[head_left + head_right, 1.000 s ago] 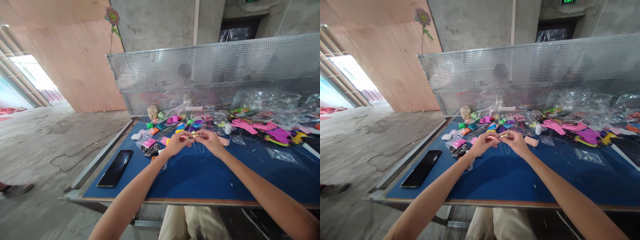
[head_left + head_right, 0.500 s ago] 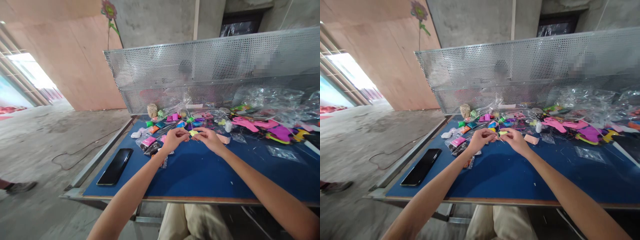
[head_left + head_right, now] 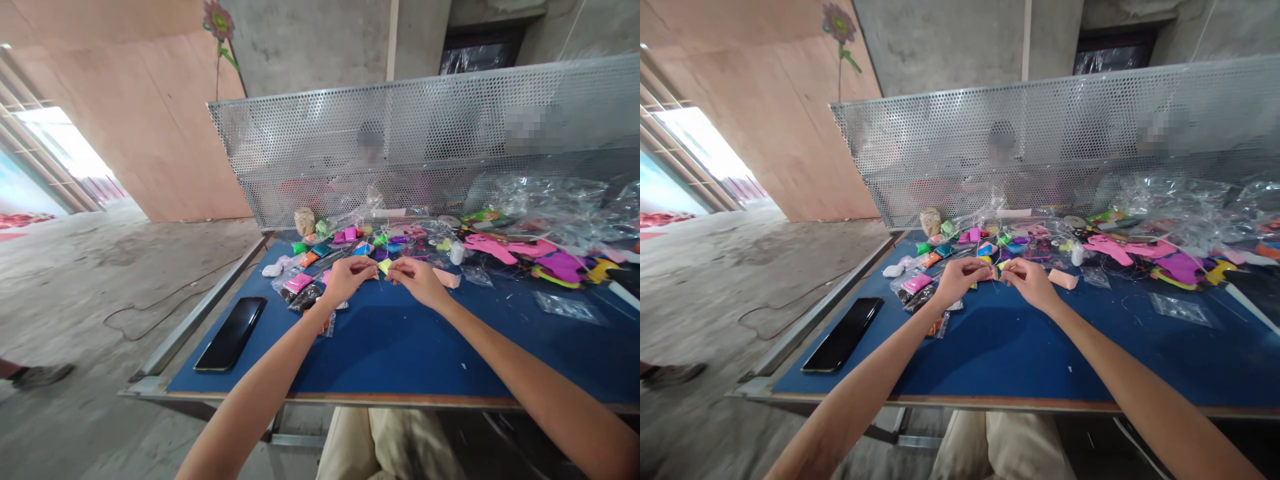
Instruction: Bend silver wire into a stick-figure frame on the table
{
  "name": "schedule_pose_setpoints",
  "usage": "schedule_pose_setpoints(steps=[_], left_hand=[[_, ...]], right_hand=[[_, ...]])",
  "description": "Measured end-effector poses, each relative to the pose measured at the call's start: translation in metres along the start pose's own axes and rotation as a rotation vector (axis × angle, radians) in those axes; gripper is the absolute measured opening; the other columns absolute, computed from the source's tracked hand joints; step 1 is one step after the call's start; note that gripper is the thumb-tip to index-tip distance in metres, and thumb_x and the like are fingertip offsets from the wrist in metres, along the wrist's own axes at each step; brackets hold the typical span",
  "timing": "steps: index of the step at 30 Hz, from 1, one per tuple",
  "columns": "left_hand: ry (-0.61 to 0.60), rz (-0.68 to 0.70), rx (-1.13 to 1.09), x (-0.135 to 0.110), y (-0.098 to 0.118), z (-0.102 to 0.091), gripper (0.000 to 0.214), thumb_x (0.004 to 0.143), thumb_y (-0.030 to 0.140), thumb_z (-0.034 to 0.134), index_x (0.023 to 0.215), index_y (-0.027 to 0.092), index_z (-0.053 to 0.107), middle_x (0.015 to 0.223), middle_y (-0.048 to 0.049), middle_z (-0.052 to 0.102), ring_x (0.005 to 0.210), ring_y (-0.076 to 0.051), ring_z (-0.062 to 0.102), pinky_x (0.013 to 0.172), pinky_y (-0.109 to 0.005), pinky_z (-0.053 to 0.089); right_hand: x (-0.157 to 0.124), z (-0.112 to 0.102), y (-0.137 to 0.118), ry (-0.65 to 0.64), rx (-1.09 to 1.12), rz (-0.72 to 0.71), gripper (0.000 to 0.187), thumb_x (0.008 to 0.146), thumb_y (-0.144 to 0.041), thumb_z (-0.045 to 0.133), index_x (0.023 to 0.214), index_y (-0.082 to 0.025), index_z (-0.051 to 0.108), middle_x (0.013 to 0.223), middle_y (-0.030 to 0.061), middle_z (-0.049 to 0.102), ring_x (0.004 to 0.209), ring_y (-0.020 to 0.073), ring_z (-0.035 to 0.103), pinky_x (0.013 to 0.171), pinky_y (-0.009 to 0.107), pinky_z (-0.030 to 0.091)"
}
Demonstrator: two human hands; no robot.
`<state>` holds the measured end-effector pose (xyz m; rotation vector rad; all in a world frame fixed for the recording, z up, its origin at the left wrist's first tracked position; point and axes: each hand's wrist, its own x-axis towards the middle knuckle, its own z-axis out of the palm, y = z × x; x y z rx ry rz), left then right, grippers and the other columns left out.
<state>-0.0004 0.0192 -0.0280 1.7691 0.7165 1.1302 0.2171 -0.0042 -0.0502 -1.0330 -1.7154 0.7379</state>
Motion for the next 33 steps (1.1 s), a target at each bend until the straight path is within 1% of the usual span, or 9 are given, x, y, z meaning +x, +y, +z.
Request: schedule_pose_setpoints(steps=[3, 6, 8, 15, 22, 25, 28, 30, 33], left_hand=[[-0.007, -0.037, -0.094, 0.0, -0.001, 0.0, 0.033, 0.08, 0.04, 0.073, 0.097, 0.012, 0.073, 0.1, -0.0117, 0.075, 0.093, -0.025, 0.072, 0.088, -0.039, 0.059], [0.009, -0.081, -0.173, 0.002, -0.004, -0.001, 0.036, 0.077, 0.039, 0.076, 0.099, 0.01, 0.073, 0.101, -0.013, 0.075, 0.095, -0.026, 0.072, 0.091, -0.043, 0.058], [0.01, -0.104, -0.221, 0.003, -0.006, -0.002, 0.037, 0.075, 0.038, 0.078, 0.099, 0.01, 0.073, 0.101, -0.0133, 0.075, 0.096, -0.027, 0.072, 0.093, -0.044, 0.057], [0.002, -0.109, -0.242, 0.002, -0.005, -0.003, 0.038, 0.074, 0.036, 0.08, 0.101, 0.009, 0.073, 0.099, -0.0134, 0.075, 0.093, -0.027, 0.072, 0.093, -0.046, 0.057], [0.03, -0.099, -0.209, 0.003, -0.003, -0.003, 0.04, 0.075, 0.04, 0.079, 0.101, 0.01, 0.073, 0.098, -0.0128, 0.076, 0.095, -0.028, 0.072, 0.091, -0.045, 0.059], [0.032, -0.1, -0.191, 0.003, -0.007, -0.002, 0.041, 0.076, 0.041, 0.077, 0.103, 0.011, 0.072, 0.098, -0.0119, 0.076, 0.095, -0.027, 0.072, 0.091, -0.045, 0.058], [0.039, -0.133, -0.244, 0.004, -0.011, -0.001, 0.041, 0.075, 0.04, 0.078, 0.103, 0.011, 0.071, 0.099, -0.0121, 0.076, 0.093, -0.026, 0.073, 0.091, -0.045, 0.058], [0.052, -0.155, -0.296, 0.005, -0.012, 0.0, 0.042, 0.075, 0.039, 0.079, 0.104, 0.011, 0.071, 0.098, -0.0119, 0.076, 0.092, -0.025, 0.073, 0.092, -0.046, 0.057], [0.047, -0.181, -0.328, 0.004, -0.013, 0.003, 0.043, 0.073, 0.039, 0.08, 0.104, 0.011, 0.071, 0.096, -0.0105, 0.076, 0.09, -0.024, 0.073, 0.093, -0.045, 0.057]], right_hand=[[-0.001, -0.001, -0.002, 0.025, -0.098, -0.037, 0.02, 0.089, -0.039, 0.063, 0.1, -0.023, 0.065, 0.088, 0.0048, 0.076, 0.079, 0.0221, 0.072, 0.073, 0.035, 0.056], [-0.002, -0.001, -0.007, 0.034, -0.23, -0.09, 0.025, 0.088, -0.034, 0.064, 0.112, -0.026, 0.064, 0.093, 0.0031, 0.076, 0.084, 0.0221, 0.071, 0.075, 0.035, 0.054], [-0.003, -0.002, -0.01, 0.017, -0.26, -0.102, 0.026, 0.089, -0.032, 0.063, 0.115, -0.028, 0.063, 0.093, 0.0022, 0.076, 0.084, 0.0216, 0.071, 0.075, 0.034, 0.054], [-0.003, 0.0, -0.009, 0.017, -0.228, -0.073, 0.022, 0.089, -0.037, 0.061, 0.108, -0.026, 0.067, 0.085, 0.0018, 0.076, 0.077, 0.0214, 0.071, 0.073, 0.034, 0.054], [-0.004, 0.001, -0.007, 0.001, -0.262, -0.087, 0.023, 0.091, -0.039, 0.059, 0.111, -0.028, 0.065, 0.087, 0.0011, 0.075, 0.077, 0.0204, 0.07, 0.073, 0.033, 0.054], [-0.005, 0.001, -0.006, 0.101, -0.382, -0.168, 0.035, 0.087, -0.04, 0.064, 0.119, -0.027, 0.058, 0.095, 0.0038, 0.072, 0.077, 0.0211, 0.067, 0.074, 0.035, 0.053], [-0.006, -0.001, -0.012, 0.201, -0.591, -0.349, 0.045, 0.085, -0.04, 0.067, 0.125, -0.024, 0.053, 0.11, 0.0103, 0.066, 0.094, 0.0264, 0.063, 0.084, 0.041, 0.051], [-0.007, -0.002, -0.017, 0.166, -0.74, -0.483, 0.037, 0.088, -0.037, 0.064, 0.122, -0.025, 0.056, 0.118, 0.0114, 0.063, 0.108, 0.0297, 0.058, 0.093, 0.044, 0.045], [-0.008, -0.001, -0.024, 0.076, -0.897, -0.588, 0.03, 0.092, -0.033, 0.06, 0.121, -0.028, 0.061, 0.123, 0.0088, 0.063, 0.114, 0.0305, 0.054, 0.098, 0.047, 0.04]])
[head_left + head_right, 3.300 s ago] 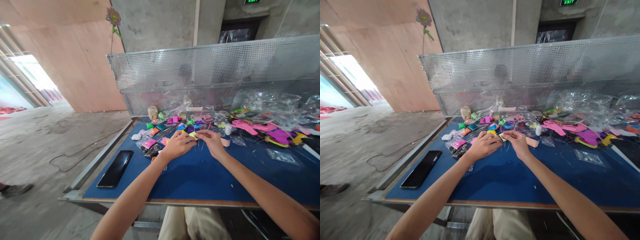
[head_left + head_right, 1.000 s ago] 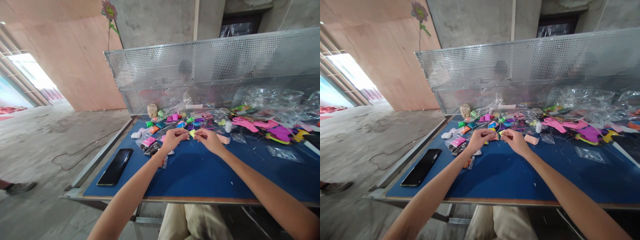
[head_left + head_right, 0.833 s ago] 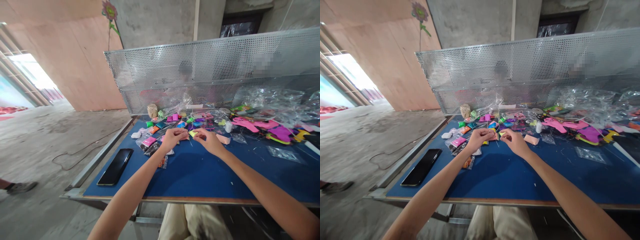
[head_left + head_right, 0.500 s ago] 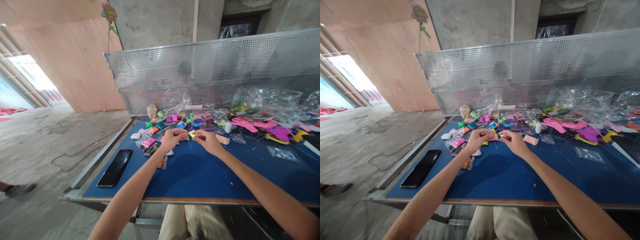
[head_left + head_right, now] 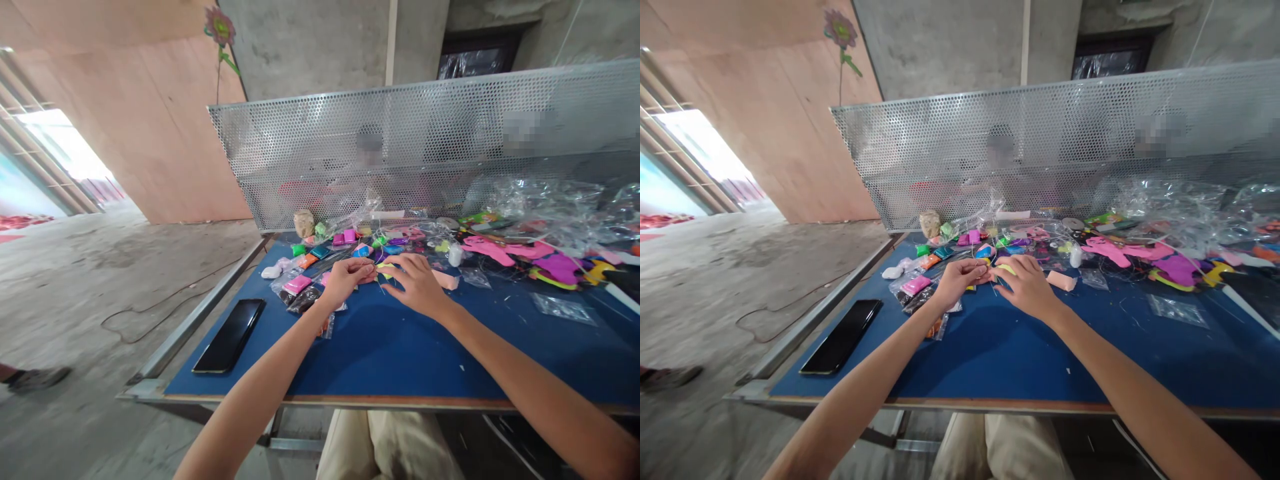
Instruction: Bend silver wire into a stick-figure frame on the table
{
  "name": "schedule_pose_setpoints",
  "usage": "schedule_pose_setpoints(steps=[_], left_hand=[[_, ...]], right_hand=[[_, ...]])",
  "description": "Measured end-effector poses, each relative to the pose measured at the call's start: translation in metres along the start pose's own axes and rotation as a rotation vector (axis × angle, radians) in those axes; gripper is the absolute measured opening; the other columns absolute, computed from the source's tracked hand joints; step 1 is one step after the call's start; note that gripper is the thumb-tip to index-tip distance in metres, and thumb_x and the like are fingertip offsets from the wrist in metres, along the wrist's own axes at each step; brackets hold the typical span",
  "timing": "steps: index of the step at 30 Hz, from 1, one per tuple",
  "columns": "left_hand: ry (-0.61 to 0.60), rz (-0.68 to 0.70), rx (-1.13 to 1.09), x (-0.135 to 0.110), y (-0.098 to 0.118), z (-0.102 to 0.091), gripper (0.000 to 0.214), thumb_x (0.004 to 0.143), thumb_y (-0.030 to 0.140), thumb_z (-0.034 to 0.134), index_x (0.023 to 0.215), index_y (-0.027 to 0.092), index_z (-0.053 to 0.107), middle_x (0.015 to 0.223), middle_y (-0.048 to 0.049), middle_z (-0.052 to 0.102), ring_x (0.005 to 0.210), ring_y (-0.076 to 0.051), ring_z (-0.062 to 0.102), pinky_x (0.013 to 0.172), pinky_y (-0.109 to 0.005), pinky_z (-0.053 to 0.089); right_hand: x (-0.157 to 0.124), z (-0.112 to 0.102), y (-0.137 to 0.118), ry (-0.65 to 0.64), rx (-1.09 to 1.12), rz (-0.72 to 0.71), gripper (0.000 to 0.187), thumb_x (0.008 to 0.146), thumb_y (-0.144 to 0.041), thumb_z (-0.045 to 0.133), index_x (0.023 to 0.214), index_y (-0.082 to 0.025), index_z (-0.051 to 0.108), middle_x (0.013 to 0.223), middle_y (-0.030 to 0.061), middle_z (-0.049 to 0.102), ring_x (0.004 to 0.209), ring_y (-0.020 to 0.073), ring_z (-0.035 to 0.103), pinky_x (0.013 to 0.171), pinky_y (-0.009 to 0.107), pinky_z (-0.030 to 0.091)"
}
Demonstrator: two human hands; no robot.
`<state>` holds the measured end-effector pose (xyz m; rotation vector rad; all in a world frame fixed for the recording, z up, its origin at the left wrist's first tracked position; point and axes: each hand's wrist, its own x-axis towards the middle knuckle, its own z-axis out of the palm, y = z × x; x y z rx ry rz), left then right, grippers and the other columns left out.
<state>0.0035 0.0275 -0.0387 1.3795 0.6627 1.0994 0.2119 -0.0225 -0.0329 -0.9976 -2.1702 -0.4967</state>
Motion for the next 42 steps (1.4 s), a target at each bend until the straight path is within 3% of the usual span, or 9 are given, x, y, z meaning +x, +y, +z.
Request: schedule_pose_setpoints(steps=[6, 13, 23, 31, 42], left_hand=[[-0.069, -0.024, 0.056, -0.002, -0.004, 0.004, 0.043, 0.073, 0.043, 0.079, 0.102, 0.012, 0.071, 0.096, -0.0105, 0.076, 0.094, -0.025, 0.072, 0.09, -0.042, 0.058], [-0.132, 0.068, 0.148, -0.003, -0.006, 0.004, 0.039, 0.08, 0.04, 0.074, 0.107, 0.012, 0.069, 0.103, -0.0125, 0.074, 0.102, -0.026, 0.07, 0.091, -0.041, 0.057], [-0.166, 0.245, 0.539, -0.01, 0.009, 0.007, 0.027, 0.091, 0.039, 0.059, 0.105, 0.018, 0.069, 0.106, -0.0096, 0.072, 0.094, -0.021, 0.07, 0.086, -0.033, 0.057], [-0.169, 0.284, 0.544, -0.014, 0.013, 0.012, 0.024, 0.091, 0.037, 0.059, 0.106, 0.018, 0.063, 0.097, -0.0077, 0.073, 0.092, -0.019, 0.071, 0.082, -0.03, 0.057], [-0.177, 0.303, 0.589, -0.017, 0.013, 0.014, 0.025, 0.092, 0.039, 0.057, 0.106, 0.019, 0.062, 0.098, -0.0077, 0.073, 0.094, -0.02, 0.072, 0.082, -0.03, 0.057]], right_hand=[[0.002, 0.004, -0.003, 0.005, -0.038, 0.018, 0.034, 0.094, -0.034, 0.057, 0.128, -0.027, 0.06, 0.122, 0.0075, 0.066, 0.112, 0.0294, 0.056, 0.097, 0.046, 0.038], [0.0, 0.009, 0.001, 0.036, 0.007, 0.056, 0.033, 0.095, -0.041, 0.057, 0.121, -0.023, 0.065, 0.115, 0.0079, 0.071, 0.107, 0.029, 0.059, 0.094, 0.045, 0.039], [-0.003, 0.01, 0.001, 0.081, 0.065, 0.13, 0.024, 0.091, -0.044, 0.063, 0.104, -0.027, 0.073, 0.113, 0.0029, 0.074, 0.095, 0.0254, 0.062, 0.088, 0.045, 0.036], [-0.003, 0.006, 0.002, 0.102, 0.002, 0.096, 0.017, 0.094, -0.039, 0.061, 0.096, -0.029, 0.074, 0.105, -0.0004, 0.076, 0.09, 0.023, 0.061, 0.088, 0.045, 0.031], [-0.002, 0.012, 0.002, 0.147, 0.112, 0.213, 0.022, 0.096, -0.038, 0.056, 0.088, -0.028, 0.074, 0.098, 0.0002, 0.077, 0.089, 0.0233, 0.061, 0.089, 0.045, 0.031]])
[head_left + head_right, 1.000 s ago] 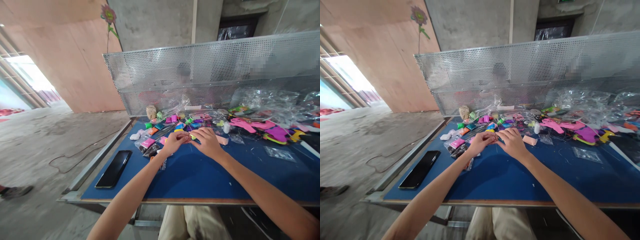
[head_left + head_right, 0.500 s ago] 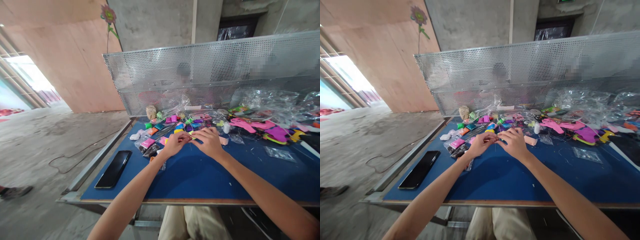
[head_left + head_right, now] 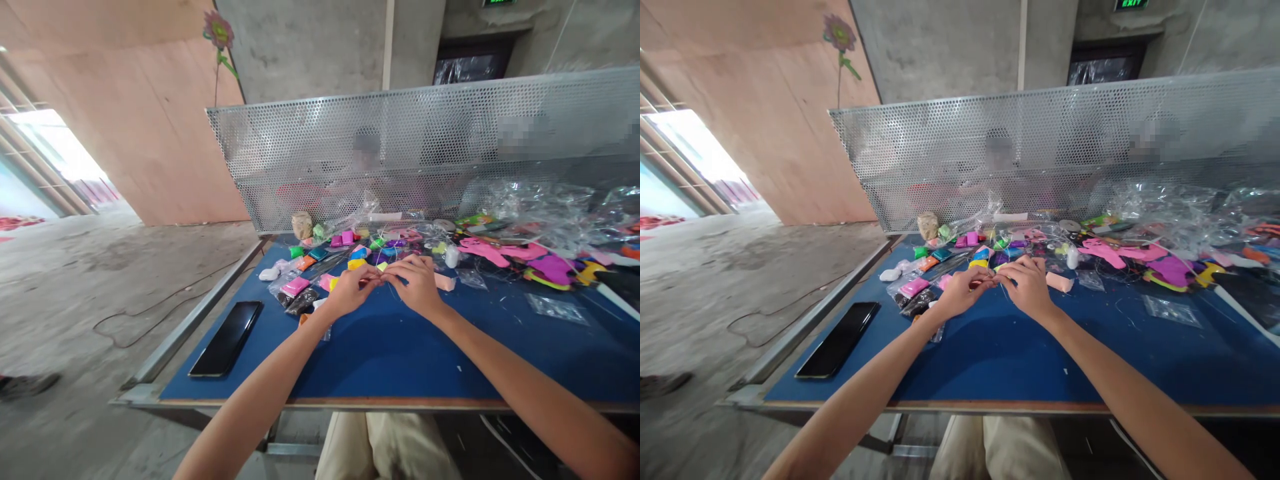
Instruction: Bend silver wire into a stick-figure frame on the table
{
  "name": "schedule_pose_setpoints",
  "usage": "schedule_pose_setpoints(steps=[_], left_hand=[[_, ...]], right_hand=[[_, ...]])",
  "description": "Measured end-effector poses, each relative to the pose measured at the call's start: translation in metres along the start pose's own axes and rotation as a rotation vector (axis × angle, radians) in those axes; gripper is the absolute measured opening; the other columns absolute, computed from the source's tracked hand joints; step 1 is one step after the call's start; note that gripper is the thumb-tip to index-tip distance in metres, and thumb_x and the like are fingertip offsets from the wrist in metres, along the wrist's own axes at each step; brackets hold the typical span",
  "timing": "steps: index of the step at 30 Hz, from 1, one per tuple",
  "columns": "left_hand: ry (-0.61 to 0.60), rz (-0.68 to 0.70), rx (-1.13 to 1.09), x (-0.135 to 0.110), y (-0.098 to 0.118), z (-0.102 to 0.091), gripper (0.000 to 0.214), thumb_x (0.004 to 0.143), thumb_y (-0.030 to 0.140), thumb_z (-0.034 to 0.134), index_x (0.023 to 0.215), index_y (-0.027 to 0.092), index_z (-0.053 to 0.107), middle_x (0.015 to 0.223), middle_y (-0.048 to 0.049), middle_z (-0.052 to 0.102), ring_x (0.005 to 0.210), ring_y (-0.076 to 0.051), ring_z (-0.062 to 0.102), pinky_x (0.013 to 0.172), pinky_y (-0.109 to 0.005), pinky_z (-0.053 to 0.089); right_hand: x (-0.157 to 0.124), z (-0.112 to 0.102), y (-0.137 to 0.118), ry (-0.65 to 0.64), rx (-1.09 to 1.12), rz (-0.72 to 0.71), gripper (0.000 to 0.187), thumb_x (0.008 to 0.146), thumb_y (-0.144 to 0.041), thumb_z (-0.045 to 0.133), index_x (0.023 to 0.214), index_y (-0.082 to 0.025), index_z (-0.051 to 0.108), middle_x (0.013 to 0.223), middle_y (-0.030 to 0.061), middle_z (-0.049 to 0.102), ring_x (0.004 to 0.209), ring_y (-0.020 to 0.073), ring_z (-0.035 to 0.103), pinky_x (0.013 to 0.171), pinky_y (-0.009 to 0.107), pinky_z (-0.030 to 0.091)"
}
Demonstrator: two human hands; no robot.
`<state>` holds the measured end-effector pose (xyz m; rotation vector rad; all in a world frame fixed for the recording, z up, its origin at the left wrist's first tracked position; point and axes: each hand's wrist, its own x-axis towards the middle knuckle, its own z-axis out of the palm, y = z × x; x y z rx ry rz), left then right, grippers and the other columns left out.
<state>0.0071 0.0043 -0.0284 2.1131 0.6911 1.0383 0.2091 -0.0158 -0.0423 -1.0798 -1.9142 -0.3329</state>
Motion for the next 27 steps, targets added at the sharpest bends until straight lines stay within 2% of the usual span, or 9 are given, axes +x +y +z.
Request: schedule_pose_setpoints(steps=[5, 11, 13, 16, 19, 21, 22, 24, 27], left_hand=[[-0.012, 0.03, 0.068, 0.0, 0.001, 0.001, 0.02, 0.093, 0.034, 0.056, 0.105, 0.021, 0.063, 0.098, -0.0062, 0.073, 0.09, -0.019, 0.071, 0.077, -0.027, 0.056], [0.039, -0.003, 0.162, 0.004, -0.001, 0.002, 0.016, 0.092, 0.032, 0.056, 0.099, 0.02, 0.064, 0.087, -0.0037, 0.072, 0.072, -0.015, 0.066, 0.067, -0.025, 0.05], [0.057, -0.015, 0.17, 0.005, -0.002, 0.001, 0.017, 0.092, 0.034, 0.056, 0.099, 0.02, 0.065, 0.083, -0.0029, 0.072, 0.07, -0.015, 0.063, 0.065, -0.025, 0.047], [0.062, -0.027, 0.165, 0.005, -0.002, -0.002, 0.023, 0.093, 0.039, 0.054, 0.099, 0.02, 0.065, 0.078, -0.0014, 0.069, 0.063, -0.013, 0.057, 0.06, -0.024, 0.042], [0.046, -0.036, 0.137, 0.005, -0.002, -0.005, 0.028, 0.093, 0.044, 0.053, 0.098, 0.019, 0.066, 0.077, -0.0011, 0.066, 0.062, -0.012, 0.053, 0.059, -0.024, 0.04], [0.025, -0.057, 0.079, 0.005, -0.003, -0.007, 0.032, 0.092, 0.047, 0.054, 0.096, 0.018, 0.067, 0.079, -0.002, 0.066, 0.063, -0.012, 0.052, 0.059, -0.024, 0.039], [0.015, -0.072, 0.045, 0.006, -0.004, -0.007, 0.033, 0.091, 0.048, 0.055, 0.096, 0.018, 0.067, 0.079, -0.0024, 0.065, 0.063, -0.012, 0.052, 0.059, -0.024, 0.039], [-0.01, -0.103, -0.019, 0.006, -0.005, -0.007, 0.036, 0.088, 0.051, 0.059, 0.095, 0.017, 0.068, 0.078, -0.0028, 0.064, 0.063, -0.012, 0.051, 0.059, -0.024, 0.039], [-0.051, -0.148, -0.096, 0.007, -0.007, -0.008, 0.037, 0.083, 0.05, 0.066, 0.092, 0.015, 0.07, 0.075, -0.0018, 0.062, 0.062, -0.01, 0.049, 0.06, -0.023, 0.038]], right_hand=[[0.001, 0.001, 0.004, -0.011, 0.027, 0.011, 0.023, 0.095, -0.039, 0.058, 0.084, -0.028, 0.074, 0.094, -0.0002, 0.077, 0.085, 0.0227, 0.061, 0.086, 0.044, 0.033], [0.004, -0.002, 0.001, -0.05, 0.097, 0.031, 0.025, 0.095, -0.04, 0.058, 0.081, -0.029, 0.074, 0.089, 0.0004, 0.077, 0.083, 0.0227, 0.064, 0.085, 0.041, 0.038], [0.004, -0.005, -0.002, -0.026, 0.118, 0.04, 0.023, 0.094, -0.04, 0.058, 0.082, -0.028, 0.074, 0.092, 0.0015, 0.076, 0.085, 0.0236, 0.065, 0.084, 0.041, 0.04], [0.005, -0.014, -0.002, 0.079, 0.137, 0.068, 0.019, 0.093, -0.039, 0.06, 0.082, -0.027, 0.071, 0.091, 0.0033, 0.075, 0.088, 0.0253, 0.066, 0.087, 0.042, 0.042], [0.008, -0.021, 0.007, 0.22, 0.15, 0.187, 0.016, 0.091, -0.038, 0.06, 0.091, -0.025, 0.069, 0.099, 0.0073, 0.072, 0.095, 0.027, 0.064, 0.092, 0.043, 0.044], [0.01, -0.022, 0.019, 0.335, 0.205, 0.348, 0.027, 0.089, -0.043, 0.061, 0.108, -0.023, 0.065, 0.111, 0.0106, 0.068, 0.097, 0.0269, 0.062, 0.09, 0.043, 0.047], [0.012, -0.021, 0.025, 0.331, 0.273, 0.441, 0.036, 0.088, -0.045, 0.062, 0.116, -0.022, 0.061, 0.118, 0.0116, 0.066, 0.097, 0.0264, 0.062, 0.088, 0.042, 0.049], [0.014, -0.018, 0.036, 0.178, 0.521, 0.63, 0.045, 0.087, -0.05, 0.062, 0.12, -0.021, 0.059, 0.118, 0.0119, 0.067, 0.093, 0.0252, 0.064, 0.081, 0.039, 0.052], [0.013, -0.012, 0.043, -0.207, 0.989, 0.886, 0.048, 0.089, -0.057, 0.057, 0.12, -0.02, 0.061, 0.117, 0.0121, 0.069, 0.091, 0.0238, 0.068, 0.074, 0.034, 0.055]])
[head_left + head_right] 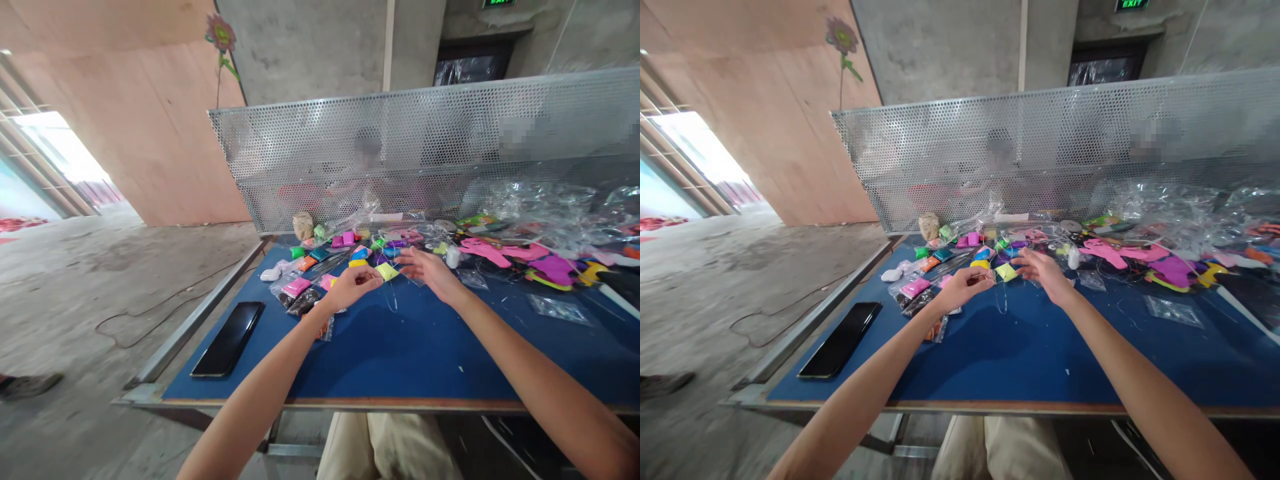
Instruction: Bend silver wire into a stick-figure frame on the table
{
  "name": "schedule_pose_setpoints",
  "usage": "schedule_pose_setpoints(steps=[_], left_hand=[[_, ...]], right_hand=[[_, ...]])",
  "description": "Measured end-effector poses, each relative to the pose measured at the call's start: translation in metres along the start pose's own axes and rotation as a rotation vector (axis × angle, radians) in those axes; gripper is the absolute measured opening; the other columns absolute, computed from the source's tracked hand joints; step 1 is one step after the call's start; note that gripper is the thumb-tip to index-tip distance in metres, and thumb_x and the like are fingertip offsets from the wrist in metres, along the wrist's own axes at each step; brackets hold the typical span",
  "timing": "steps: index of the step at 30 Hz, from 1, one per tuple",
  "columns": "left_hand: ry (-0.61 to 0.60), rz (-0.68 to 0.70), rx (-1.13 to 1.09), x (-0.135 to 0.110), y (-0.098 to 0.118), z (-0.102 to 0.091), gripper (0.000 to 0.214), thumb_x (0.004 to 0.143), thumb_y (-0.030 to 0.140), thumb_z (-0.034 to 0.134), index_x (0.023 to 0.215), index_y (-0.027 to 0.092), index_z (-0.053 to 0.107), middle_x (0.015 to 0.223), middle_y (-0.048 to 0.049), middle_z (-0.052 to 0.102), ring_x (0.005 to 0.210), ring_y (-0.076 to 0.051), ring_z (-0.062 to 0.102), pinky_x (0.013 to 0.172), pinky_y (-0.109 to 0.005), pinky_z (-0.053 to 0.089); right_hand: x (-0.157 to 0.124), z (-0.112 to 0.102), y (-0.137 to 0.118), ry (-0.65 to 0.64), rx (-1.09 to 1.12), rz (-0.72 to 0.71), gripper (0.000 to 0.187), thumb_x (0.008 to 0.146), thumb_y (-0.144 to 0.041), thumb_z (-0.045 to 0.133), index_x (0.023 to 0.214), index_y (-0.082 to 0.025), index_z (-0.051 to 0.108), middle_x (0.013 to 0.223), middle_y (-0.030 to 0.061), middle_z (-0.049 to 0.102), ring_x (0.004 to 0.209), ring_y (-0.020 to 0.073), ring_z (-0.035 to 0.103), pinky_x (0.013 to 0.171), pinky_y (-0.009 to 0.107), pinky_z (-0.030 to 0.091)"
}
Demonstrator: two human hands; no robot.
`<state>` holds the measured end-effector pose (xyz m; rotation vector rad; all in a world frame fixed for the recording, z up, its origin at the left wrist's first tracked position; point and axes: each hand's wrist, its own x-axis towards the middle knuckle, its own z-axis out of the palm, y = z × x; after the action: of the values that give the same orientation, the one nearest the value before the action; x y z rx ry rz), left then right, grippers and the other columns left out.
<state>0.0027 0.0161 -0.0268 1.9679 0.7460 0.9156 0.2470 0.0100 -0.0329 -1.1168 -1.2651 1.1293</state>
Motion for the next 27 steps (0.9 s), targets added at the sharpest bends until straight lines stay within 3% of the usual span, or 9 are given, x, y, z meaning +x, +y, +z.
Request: schedule_pose_setpoints(steps=[2, 7, 9, 12, 16, 21, 24, 27], left_hand=[[-0.031, -0.026, -0.04, 0.0, 0.0, -0.002, 0.035, 0.081, 0.048, 0.068, 0.089, 0.014, 0.07, 0.075, -0.0015, 0.062, 0.064, -0.01, 0.05, 0.061, -0.023, 0.038], [-0.056, -0.076, -0.142, 0.0, 0.002, -0.007, 0.03, 0.078, 0.043, 0.073, 0.084, 0.013, 0.072, 0.083, -0.004, 0.068, 0.076, -0.013, 0.06, 0.071, -0.024, 0.045], [-0.069, -0.106, -0.244, -0.001, 0.003, -0.008, 0.03, 0.076, 0.041, 0.076, 0.085, 0.013, 0.072, 0.091, -0.007, 0.071, 0.087, -0.017, 0.066, 0.081, -0.028, 0.049], [-0.129, -0.17, -0.409, -0.002, 0.005, -0.009, 0.033, 0.074, 0.04, 0.078, 0.088, 0.011, 0.07, 0.103, -0.0132, 0.072, 0.1, -0.025, 0.069, 0.091, -0.039, 0.053], [-0.108, -0.191, -0.46, -0.001, 0.001, -0.011, 0.036, 0.073, 0.038, 0.08, 0.092, 0.01, 0.069, 0.097, -0.0151, 0.074, 0.096, -0.027, 0.072, 0.092, -0.045, 0.055], [0.113, -0.173, -0.518, 0.006, -0.014, -0.013, 0.039, 0.07, 0.036, 0.084, 0.095, 0.01, 0.069, 0.089, -0.011, 0.076, 0.084, -0.022, 0.074, 0.093, -0.044, 0.056], [0.184, -0.185, -0.528, 0.008, -0.018, -0.014, 0.04, 0.074, 0.038, 0.081, 0.101, 0.011, 0.069, 0.093, -0.0107, 0.076, 0.084, -0.02, 0.073, 0.093, -0.044, 0.056], [0.163, -0.228, -0.543, 0.007, -0.017, -0.019, 0.04, 0.074, 0.036, 0.081, 0.104, 0.012, 0.069, 0.097, -0.0104, 0.075, 0.091, -0.02, 0.072, 0.097, -0.042, 0.054]], right_hand=[[0.0, 0.002, 0.005, -0.125, 0.115, 0.158, 0.047, 0.087, -0.056, 0.06, 0.117, -0.02, 0.064, 0.12, 0.0114, 0.068, 0.094, 0.023, 0.069, 0.071, 0.03, 0.056], [-0.001, 0.009, 0.016, 0.066, 0.106, 0.154, 0.044, 0.077, -0.043, 0.077, 0.116, -0.026, 0.064, 0.126, 0.0062, 0.065, 0.093, 0.0186, 0.069, 0.064, 0.022, 0.055], [0.0, 0.009, 0.018, 0.049, 0.203, 0.176, 0.044, 0.077, -0.04, 0.078, 0.116, -0.026, 0.063, 0.123, 0.0066, 0.066, 0.09, 0.0187, 0.07, 0.067, 0.025, 0.056], [0.003, 0.006, 0.017, -0.067, 0.389, 0.18, 0.036, 0.079, -0.036, 0.076, 0.111, -0.024, 0.065, 0.108, 0.0063, 0.071, 0.081, 0.0167, 0.069, 0.069, 0.028, 0.056], [0.003, 0.003, 0.012, -0.071, 0.47, -0.009, 0.027, 0.08, -0.03, 0.075, 0.104, -0.019, 0.07, 0.07, -0.0013, 0.065, 0.06, 0.0099, 0.058, 0.061, 0.023, 0.05], [-0.004, 0.004, 0.005, -0.134, 0.306, -0.154, 0.028, 0.089, -0.041, 0.065, 0.101, -0.016, 0.071, 0.044, -0.0057, 0.048, 0.045, 0.0115, 0.05, 0.051, 0.026, 0.041], [-0.01, 0.008, 0.002, -0.202, 0.111, -0.187, 0.033, 0.089, -0.043, 0.065, 0.107, -0.016, 0.07, 0.046, -0.0035, 0.055, 0.048, 0.0151, 0.056, 0.055, 0.028, 0.044], [-0.013, 0.011, 0.001, -0.19, -0.11, -0.275, 0.035, 0.088, -0.046, 0.065, 0.109, -0.017, 0.07, 0.049, -0.0019, 0.061, 0.051, 0.0167, 0.06, 0.058, 0.03, 0.046]])
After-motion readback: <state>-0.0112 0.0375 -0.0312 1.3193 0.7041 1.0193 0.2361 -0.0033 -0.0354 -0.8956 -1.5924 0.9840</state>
